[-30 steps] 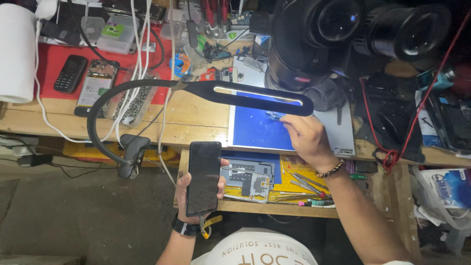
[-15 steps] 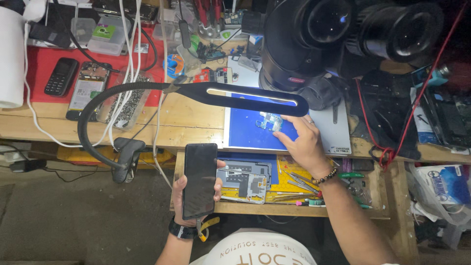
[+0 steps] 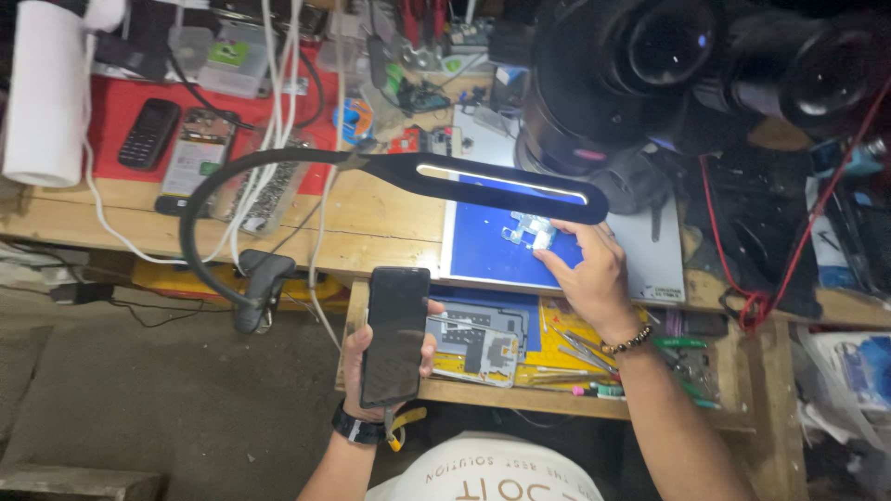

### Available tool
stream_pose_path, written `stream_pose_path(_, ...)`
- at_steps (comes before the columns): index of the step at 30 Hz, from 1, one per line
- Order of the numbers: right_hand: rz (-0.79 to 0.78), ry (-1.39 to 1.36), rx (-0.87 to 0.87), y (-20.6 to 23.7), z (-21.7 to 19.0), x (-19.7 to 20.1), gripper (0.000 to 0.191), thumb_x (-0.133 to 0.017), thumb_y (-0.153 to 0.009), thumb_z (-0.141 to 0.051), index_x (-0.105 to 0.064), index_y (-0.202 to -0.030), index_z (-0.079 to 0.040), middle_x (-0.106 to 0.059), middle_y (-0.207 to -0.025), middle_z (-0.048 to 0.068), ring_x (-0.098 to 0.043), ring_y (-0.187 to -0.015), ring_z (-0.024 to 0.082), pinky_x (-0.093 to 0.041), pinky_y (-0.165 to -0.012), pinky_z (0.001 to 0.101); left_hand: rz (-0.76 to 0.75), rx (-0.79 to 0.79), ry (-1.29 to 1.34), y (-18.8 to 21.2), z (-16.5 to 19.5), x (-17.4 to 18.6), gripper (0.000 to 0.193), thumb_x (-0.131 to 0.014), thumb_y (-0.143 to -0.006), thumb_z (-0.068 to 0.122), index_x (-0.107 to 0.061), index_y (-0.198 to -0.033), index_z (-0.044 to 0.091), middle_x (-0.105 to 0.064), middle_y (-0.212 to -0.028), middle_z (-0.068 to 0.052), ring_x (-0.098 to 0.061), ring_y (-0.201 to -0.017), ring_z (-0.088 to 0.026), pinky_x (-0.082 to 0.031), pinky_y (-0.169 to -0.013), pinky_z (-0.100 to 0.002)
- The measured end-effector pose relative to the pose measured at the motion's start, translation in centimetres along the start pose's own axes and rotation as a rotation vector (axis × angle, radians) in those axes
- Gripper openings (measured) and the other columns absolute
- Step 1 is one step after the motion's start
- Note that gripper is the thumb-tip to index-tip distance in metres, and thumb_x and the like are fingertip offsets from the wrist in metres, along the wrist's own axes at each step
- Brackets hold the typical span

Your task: The person reattaches internal components to a mobile phone and then tests the circuit board with a multimeter while viewing it through a microscope.

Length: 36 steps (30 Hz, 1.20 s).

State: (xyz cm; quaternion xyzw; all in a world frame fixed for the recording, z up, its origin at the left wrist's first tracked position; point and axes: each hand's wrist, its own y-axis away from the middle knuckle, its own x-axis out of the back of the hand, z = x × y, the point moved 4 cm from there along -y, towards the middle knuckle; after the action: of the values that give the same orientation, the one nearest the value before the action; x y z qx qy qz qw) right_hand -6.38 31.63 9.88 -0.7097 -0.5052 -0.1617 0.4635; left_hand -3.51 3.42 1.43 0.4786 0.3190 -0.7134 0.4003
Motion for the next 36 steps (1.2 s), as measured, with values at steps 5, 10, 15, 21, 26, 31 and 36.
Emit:
stream_pose_path(5, 0.004, 0.031, -0.187, -2.3, 1.8, -2.1, 0.035, -0.087, -0.079, -0.026, -0.073, -0.101, -0.001, -0.074, -0.091, 0.015, -0.070, -0.078, 0.030, -0.054, -0.072, 0.0404, 0.027, 0.039, -0.017, 0.0, -0.3, 0.4, 0.088, -0.061, -0.094, 0.052, -0.039, -0.146, -0.015, -0.054, -0.129, -0.030, -0.068, -0.084, -0.024, -0.060, -0.064, -0.033)
stream_pose_path(10, -0.036, 0.136, -0.092, -4.9, 2.8, -4.0, 0.026, -0.081, -0.090, -0.025, -0.076, -0.099, -0.001, -0.073, -0.088, 0.018, -0.069, -0.077, 0.035, -0.054, -0.072, 0.0436, -0.037, 0.044, -0.019, 0.0, -0.3, 0.5, 0.089, -0.061, -0.095, 0.054, -0.040, -0.146, -0.016, -0.059, -0.123, -0.029, -0.068, -0.082, -0.023, -0.060, -0.066, -0.032)
stream_pose_path(15, 0.084, 0.275, 0.112, -3.7, 0.4, -3.0, 0.029, -0.084, -0.085, -0.023, -0.074, -0.095, 0.003, -0.070, -0.089, 0.021, -0.066, -0.081, 0.040, -0.052, -0.073, 0.0458, -0.025, 0.035, -0.047, 0.1, -0.2, 0.3, 0.089, -0.061, -0.095, 0.056, -0.041, -0.146, -0.014, -0.059, -0.126, -0.029, -0.068, -0.079, -0.022, -0.059, -0.065, -0.031)
stream_pose_path(21, 0.072, 0.043, 0.169, 2.2, -3.8, -1.1, 0.018, -0.085, -0.085, -0.004, -0.068, -0.079, -0.003, -0.066, -0.074, 0.011, -0.064, -0.067, 0.026, -0.049, -0.063, 0.0373, 0.005, 0.058, -0.041, 0.1, -0.3, 0.3, 0.090, -0.061, -0.092, 0.057, -0.042, -0.146, -0.013, -0.059, -0.128, -0.027, -0.068, -0.081, -0.021, -0.058, -0.066, -0.031)
stream_pose_path(26, 0.074, 0.123, 0.231, 4.4, -4.8, -1.4, 0.020, -0.085, -0.085, -0.001, -0.066, -0.082, -0.004, -0.064, -0.076, 0.010, -0.061, -0.069, 0.028, -0.047, -0.065, 0.0388, -0.066, 0.101, -0.010, 0.5, -0.3, 0.9, 0.092, -0.061, -0.100, 0.058, -0.042, -0.150, -0.016, -0.057, -0.117, -0.029, -0.068, -0.083, -0.022, -0.059, -0.076, -0.032)
stream_pose_path(31, 0.142, 0.143, 0.285, 4.4, -4.7, -1.8, 0.019, -0.084, -0.085, -0.001, -0.066, -0.084, -0.004, -0.062, -0.077, 0.010, -0.060, -0.072, 0.029, -0.047, -0.066, 0.0399, -0.034, 0.035, -0.048, 0.0, -0.1, 0.5, 0.090, -0.062, -0.094, 0.057, -0.040, -0.152, -0.008, -0.054, -0.140, -0.027, -0.069, -0.090, -0.022, -0.059, -0.068, -0.031)
stream_pose_path(36, 0.117, 0.152, 0.267, 4.7, -4.8, -1.8, 0.018, -0.084, -0.085, 0.000, -0.067, -0.085, -0.005, -0.063, -0.078, 0.009, -0.060, -0.072, 0.028, -0.047, -0.068, 0.0396, -0.022, 0.054, -0.011, 0.3, -0.1, 0.1, 0.089, -0.062, -0.096, 0.055, -0.040, -0.151, -0.011, -0.053, -0.142, -0.027, -0.068, -0.092, -0.022, -0.059, -0.071, -0.031)
